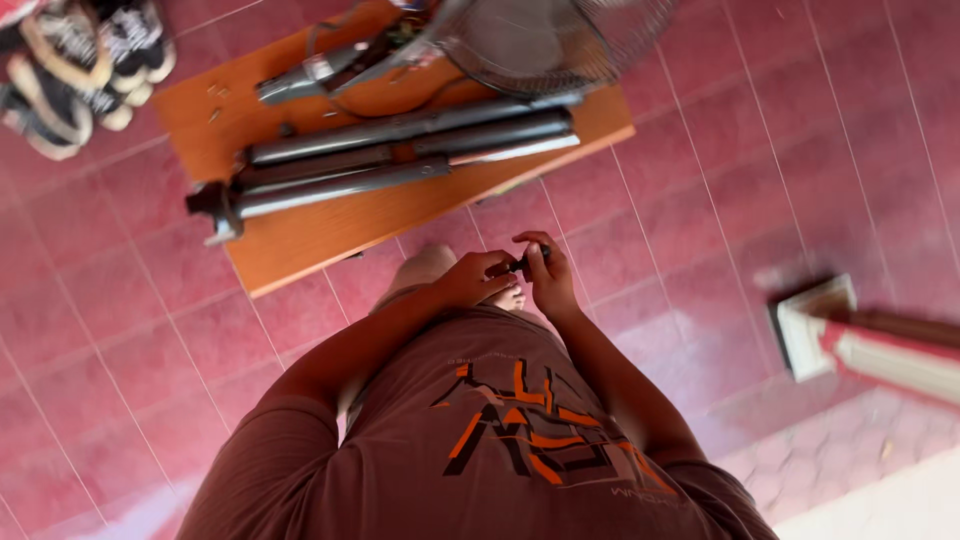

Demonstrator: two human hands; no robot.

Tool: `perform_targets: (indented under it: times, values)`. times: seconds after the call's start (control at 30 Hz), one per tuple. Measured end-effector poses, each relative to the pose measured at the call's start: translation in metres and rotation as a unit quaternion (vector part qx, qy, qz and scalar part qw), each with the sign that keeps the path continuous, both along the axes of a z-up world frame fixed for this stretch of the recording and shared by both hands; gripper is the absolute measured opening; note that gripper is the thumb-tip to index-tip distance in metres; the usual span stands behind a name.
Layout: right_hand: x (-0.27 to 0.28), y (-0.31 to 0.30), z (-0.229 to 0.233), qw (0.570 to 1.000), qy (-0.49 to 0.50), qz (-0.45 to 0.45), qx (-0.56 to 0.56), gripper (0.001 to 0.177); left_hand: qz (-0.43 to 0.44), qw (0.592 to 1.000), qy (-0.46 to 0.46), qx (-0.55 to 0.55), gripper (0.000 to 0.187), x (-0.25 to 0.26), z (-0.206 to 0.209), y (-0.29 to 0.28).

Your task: The person assembles an electric fan by attaching the neck to the base, inserting the pole sections, and securing the fan head. They then connect the power cord to the fan head.

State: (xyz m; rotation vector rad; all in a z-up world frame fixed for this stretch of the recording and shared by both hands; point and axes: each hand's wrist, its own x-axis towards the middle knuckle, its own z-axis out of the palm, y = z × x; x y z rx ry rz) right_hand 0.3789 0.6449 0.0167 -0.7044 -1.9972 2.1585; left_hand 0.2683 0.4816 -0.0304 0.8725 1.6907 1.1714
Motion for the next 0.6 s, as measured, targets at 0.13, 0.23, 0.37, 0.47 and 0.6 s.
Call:
perform_targets:
  times: [0.13,0.23,0.37,0.47,0.6]
  values:
    - [-0.037,0.011,-0.012,0.996,-0.004,0.072,-0.052,0.018,0.113,0.993,0.012,0.045,0.028,-0.015,-0.001,-0.008]
    - [-0.074,0.017,-0.021,0.993,-0.021,0.12,-0.006,0.016,0.166,0.98,0.103,0.045,0.024,-0.035,0.001,-0.027]
    - [-0.119,0.017,-0.025,0.984,-0.009,0.177,-0.035,0.018,0.191,0.966,0.174,-0.022,0.025,-0.068,0.019,-0.035]
    - [-0.157,0.015,-0.021,0.979,0.013,0.172,-0.107,0.017,0.19,0.952,0.238,0.028,0.034,-0.103,0.047,-0.028]
    - [-0.197,0.013,-0.017,0.988,0.066,0.098,-0.099,0.02,0.174,0.872,0.448,0.097,0.04,-0.15,0.093,-0.022]
